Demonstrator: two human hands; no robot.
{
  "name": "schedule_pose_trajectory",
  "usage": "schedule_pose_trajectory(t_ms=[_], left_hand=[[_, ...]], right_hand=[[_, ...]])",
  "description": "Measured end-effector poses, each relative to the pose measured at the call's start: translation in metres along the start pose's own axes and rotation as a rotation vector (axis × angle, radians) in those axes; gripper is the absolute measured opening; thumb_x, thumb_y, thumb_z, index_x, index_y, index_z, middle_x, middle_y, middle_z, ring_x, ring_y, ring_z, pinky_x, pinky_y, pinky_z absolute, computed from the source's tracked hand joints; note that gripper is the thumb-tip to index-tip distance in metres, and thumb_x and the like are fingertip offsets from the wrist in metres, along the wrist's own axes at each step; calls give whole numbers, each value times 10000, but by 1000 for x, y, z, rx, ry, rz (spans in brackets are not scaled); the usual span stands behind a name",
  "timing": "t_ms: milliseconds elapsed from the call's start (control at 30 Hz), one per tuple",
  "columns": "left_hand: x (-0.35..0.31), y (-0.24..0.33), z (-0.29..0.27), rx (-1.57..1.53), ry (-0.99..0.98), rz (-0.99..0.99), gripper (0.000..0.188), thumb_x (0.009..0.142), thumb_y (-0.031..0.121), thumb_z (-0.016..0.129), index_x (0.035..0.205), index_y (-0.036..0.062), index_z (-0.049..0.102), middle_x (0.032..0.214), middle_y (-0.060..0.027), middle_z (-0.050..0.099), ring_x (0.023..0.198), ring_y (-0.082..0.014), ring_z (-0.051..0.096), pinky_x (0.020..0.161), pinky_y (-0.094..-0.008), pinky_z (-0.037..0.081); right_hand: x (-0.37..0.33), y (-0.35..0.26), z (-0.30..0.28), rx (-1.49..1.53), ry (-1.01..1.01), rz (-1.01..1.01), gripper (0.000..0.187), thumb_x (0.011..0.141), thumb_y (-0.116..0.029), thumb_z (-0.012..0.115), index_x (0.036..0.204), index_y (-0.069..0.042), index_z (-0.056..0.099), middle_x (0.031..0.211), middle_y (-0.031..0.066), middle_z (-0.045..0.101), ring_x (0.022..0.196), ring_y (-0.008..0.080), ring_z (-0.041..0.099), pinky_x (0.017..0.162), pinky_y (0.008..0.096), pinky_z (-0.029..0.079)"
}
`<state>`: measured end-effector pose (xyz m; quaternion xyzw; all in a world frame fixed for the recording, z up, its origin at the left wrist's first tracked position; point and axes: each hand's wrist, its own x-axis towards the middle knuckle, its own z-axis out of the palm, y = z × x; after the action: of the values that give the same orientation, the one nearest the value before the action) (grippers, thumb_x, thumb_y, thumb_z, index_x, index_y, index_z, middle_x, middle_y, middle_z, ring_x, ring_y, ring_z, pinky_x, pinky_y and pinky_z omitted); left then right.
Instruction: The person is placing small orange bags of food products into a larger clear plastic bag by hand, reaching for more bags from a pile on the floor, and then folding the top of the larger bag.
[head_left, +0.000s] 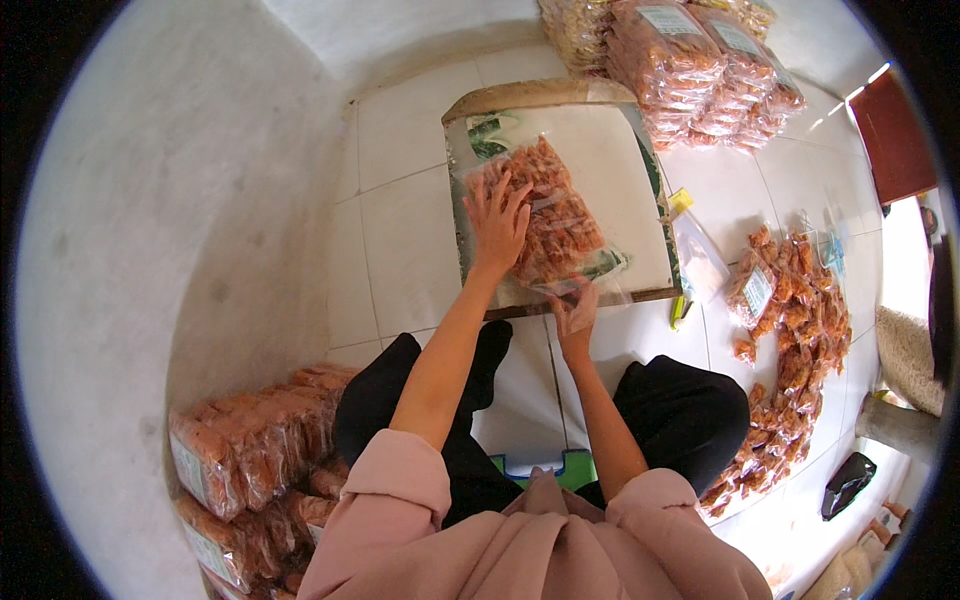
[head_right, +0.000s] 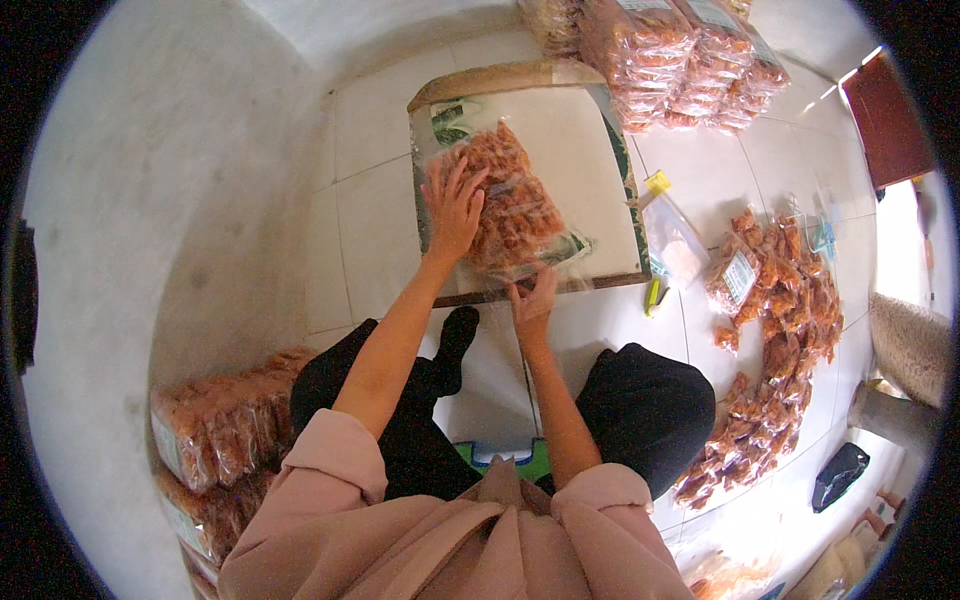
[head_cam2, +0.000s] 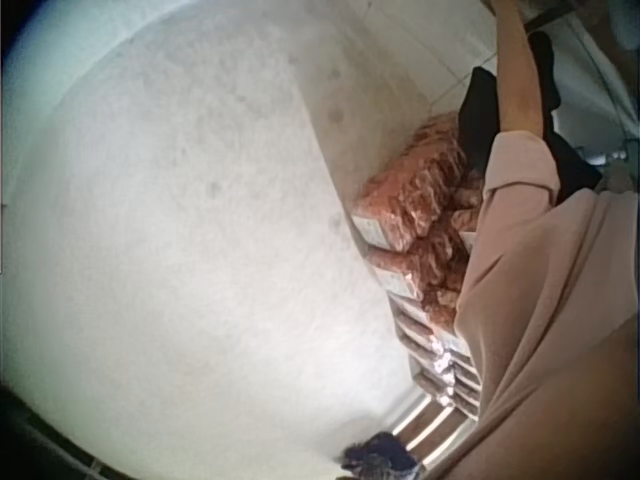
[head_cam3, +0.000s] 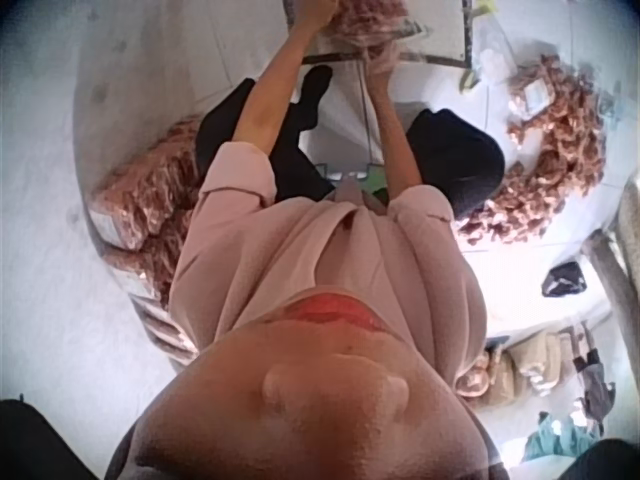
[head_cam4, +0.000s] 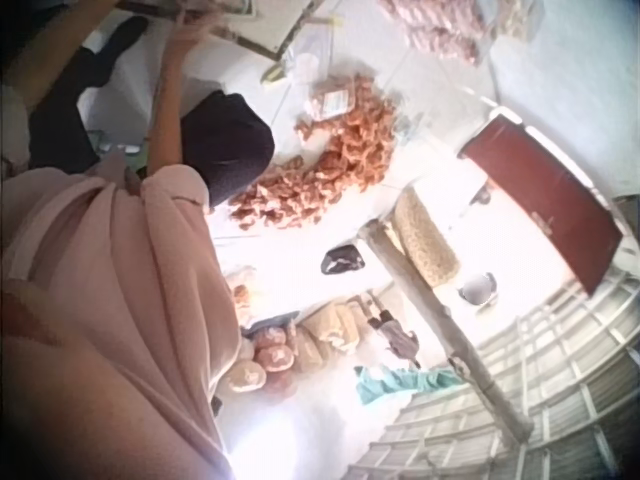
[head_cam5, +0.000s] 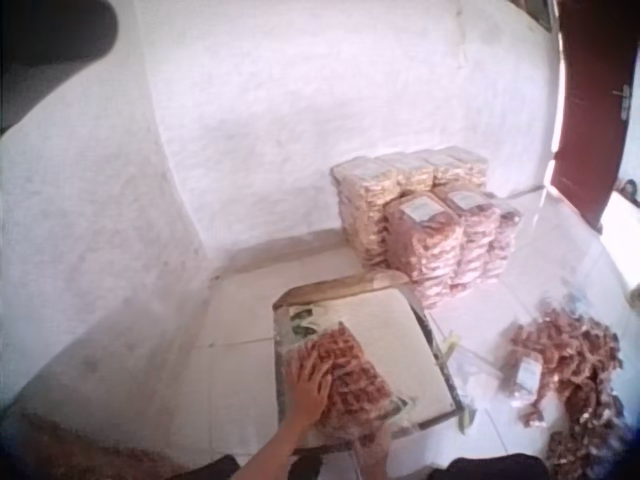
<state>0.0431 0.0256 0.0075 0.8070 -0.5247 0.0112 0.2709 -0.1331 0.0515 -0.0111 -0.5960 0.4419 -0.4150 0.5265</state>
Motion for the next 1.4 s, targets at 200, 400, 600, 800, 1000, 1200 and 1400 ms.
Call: schedule_pose_trajectory(t_ms=[200,400,600,800,1000,1200,1400], left_hand=[[2,1,4,2,-15,82,367,934,338,349,1293,332,422,1444,-4,220,1339,-348,76,1023,-614,29],[0,3,1,16,-29,123,386,913,370,393,1298,345,413,1446,-9,219,1337,-356,82,1023,-611,51],[-1,1,-6,30,-34,121,492,862,411,476,1327,291,374,1437,-44,224,1329,-360,105,1028,-593,72],[-43,22,18,-327,334,-396,599,885,389,462,1371,109,251,1284,-262,312,1225,-392,262,996,-503,217],[-59,40,21,-308,126,-663,606,918,432,372,1387,103,174,1214,-295,365,962,-435,477,808,-468,413],[-59,35,14,-337,25,-662,661,917,477,339,1417,177,28,777,-264,547,611,-422,543,558,-483,421],[-64,22,7,-418,-28,-608,704,913,476,368,1418,155,-3,512,-189,509,469,-376,505,460,-442,365]], right_hand=[[9,8,12,-155,122,-53,202,787,-148,619,890,-17,506,863,135,553,808,276,542,702,363,438],[20,7,32,-302,238,-21,215,791,-161,624,870,-7,497,790,146,560,744,310,549,688,374,417],[23,3,40,-243,149,15,226,801,-166,621,925,-10,516,871,155,585,806,327,561,728,379,424],[17,24,23,-184,49,-109,260,813,-137,608,1043,-24,562,970,101,590,849,206,553,761,318,430],[15,22,17,-174,-75,-40,276,827,-135,584,1080,-22,578,1081,160,577,1000,296,549,845,332,423],[17,29,22,-157,-165,-200,369,836,-65,517,1204,-50,519,1173,180,525,1059,308,520,897,335,402],[26,39,29,-68,-224,-292,420,823,-6,482,1240,-53,486,1221,203,460,1098,341,473,928,361,383]])
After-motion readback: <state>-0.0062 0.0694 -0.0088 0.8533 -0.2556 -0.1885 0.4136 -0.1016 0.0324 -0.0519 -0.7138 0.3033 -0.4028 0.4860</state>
